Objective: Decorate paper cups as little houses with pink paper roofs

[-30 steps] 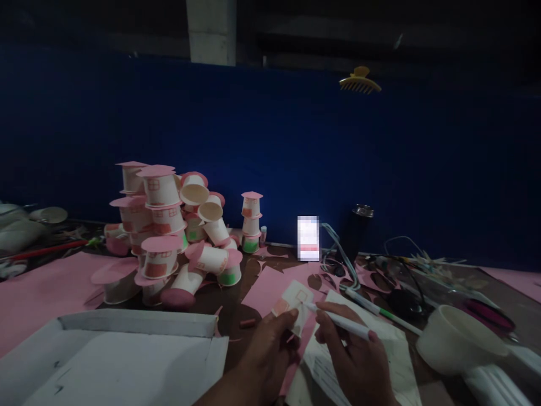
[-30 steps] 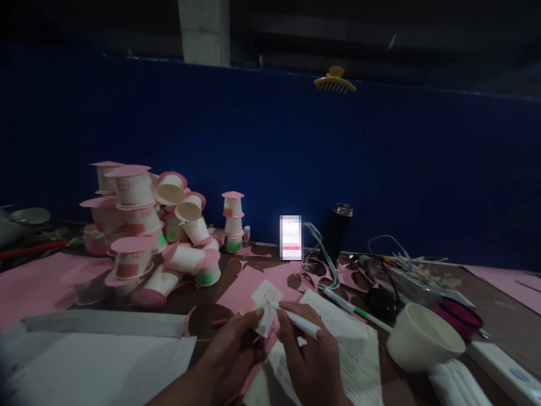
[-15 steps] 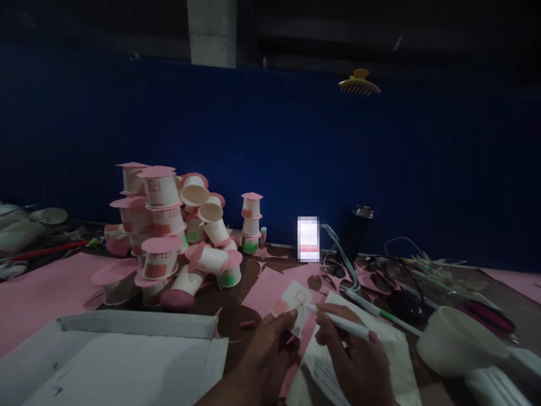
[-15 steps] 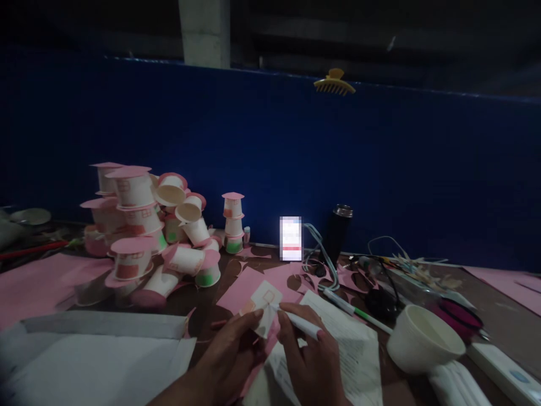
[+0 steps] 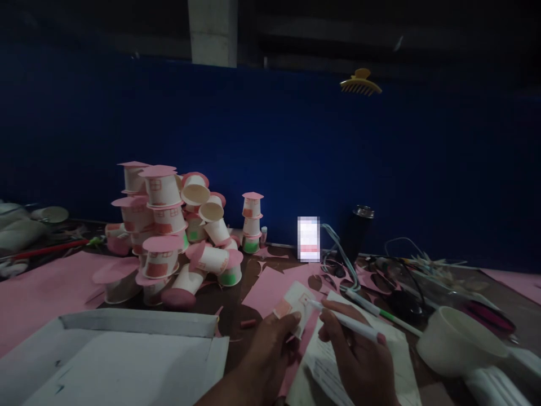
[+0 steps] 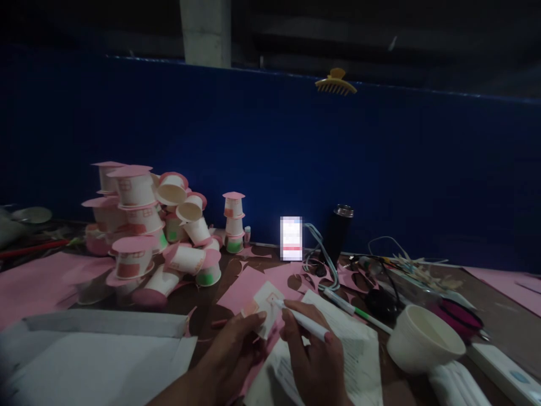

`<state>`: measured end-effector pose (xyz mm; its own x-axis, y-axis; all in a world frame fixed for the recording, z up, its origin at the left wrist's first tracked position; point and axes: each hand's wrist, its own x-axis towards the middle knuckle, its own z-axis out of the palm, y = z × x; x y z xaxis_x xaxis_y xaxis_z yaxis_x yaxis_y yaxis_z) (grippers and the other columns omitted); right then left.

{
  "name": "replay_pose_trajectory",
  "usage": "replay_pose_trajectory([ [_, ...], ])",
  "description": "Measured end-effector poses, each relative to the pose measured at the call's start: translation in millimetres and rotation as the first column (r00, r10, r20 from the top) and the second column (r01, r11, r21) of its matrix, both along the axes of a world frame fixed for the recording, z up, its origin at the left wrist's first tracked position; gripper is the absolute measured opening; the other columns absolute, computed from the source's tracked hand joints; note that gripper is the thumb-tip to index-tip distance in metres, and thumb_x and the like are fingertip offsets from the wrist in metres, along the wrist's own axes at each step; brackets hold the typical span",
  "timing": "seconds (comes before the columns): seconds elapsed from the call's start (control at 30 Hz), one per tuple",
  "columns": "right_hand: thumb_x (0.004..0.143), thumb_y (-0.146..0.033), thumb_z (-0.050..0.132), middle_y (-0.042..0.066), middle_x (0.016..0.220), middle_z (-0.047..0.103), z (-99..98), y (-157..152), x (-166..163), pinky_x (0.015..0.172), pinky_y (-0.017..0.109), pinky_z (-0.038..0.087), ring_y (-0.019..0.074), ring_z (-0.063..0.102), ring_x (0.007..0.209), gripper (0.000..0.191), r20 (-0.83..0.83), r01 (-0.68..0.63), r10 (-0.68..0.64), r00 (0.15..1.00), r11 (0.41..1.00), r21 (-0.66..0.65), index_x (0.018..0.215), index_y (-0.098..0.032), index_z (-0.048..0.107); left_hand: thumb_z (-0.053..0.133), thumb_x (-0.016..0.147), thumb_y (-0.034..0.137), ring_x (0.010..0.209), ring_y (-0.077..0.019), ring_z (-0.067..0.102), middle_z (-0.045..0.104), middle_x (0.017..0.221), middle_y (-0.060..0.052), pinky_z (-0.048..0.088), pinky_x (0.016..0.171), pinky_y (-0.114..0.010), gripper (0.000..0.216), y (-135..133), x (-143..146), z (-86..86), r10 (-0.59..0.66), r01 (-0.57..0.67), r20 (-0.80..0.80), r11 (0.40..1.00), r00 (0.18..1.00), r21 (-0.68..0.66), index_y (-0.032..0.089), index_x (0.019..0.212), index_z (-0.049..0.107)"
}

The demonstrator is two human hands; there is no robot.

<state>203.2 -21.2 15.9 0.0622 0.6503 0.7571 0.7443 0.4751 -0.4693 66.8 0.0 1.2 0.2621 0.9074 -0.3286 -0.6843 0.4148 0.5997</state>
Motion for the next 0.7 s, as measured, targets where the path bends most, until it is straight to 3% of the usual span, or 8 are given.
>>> replay_pose_trajectory([
  [0.2, 0.092, -0.037, 0.048, 0.002, 0.066, 0.072, 2.0, -1.9, -2.4, 0.062, 0.026, 0.056, 0.0165, 0.069, 0.056, 0.026, -0.031, 0.026, -0.026, 0.999, 1.000, -0.018, 0.092, -0.020, 0.067, 0.073, 0.064, 0.020, 0.056, -0.0115, 0.055, 0.062, 0.064, -0.001, 0.040, 0.053, -0.023, 0.019, -0.8, 0.9, -0.2, -0.011, 0.011, -0.017, 1.000, 1.000, 0.004, 0.013, 0.080, 0.064],
  [0.43, 0.091, -0.033, 0.050, 0.004, 0.077, 0.074, 1.9, 0.2, 0.9, 0.071, 0.029, 0.056, 0.0178, 0.071, 0.067, 0.021, 0.033, 0.005, -0.005, 0.999, 1.000, 0.000, 0.093, -0.020, 0.067, 0.073, 0.064, 0.021, 0.058, -0.0127, 0.057, 0.063, 0.065, -0.003, 0.041, 0.054, -0.024, 0.019, -1.4, 1.0, 0.6, -0.041, 0.041, -0.003, 0.999, 0.999, 0.030, 0.012, 0.079, 0.066],
  [0.7, 0.091, -0.032, 0.050, 0.003, 0.073, 0.073, 0.2, -0.1, 3.0, 0.065, 0.026, 0.056, 0.0172, 0.071, 0.065, 0.020, 0.031, -0.007, 0.007, 0.999, 1.000, -0.019, 0.095, -0.020, 0.066, 0.075, 0.062, 0.019, 0.058, -0.0122, 0.056, 0.064, 0.066, -0.003, 0.041, 0.054, -0.024, 0.019, -2.6, 1.0, 3.5, -0.040, 0.039, 0.021, 0.999, 0.999, 0.023, 0.012, 0.078, 0.067],
])
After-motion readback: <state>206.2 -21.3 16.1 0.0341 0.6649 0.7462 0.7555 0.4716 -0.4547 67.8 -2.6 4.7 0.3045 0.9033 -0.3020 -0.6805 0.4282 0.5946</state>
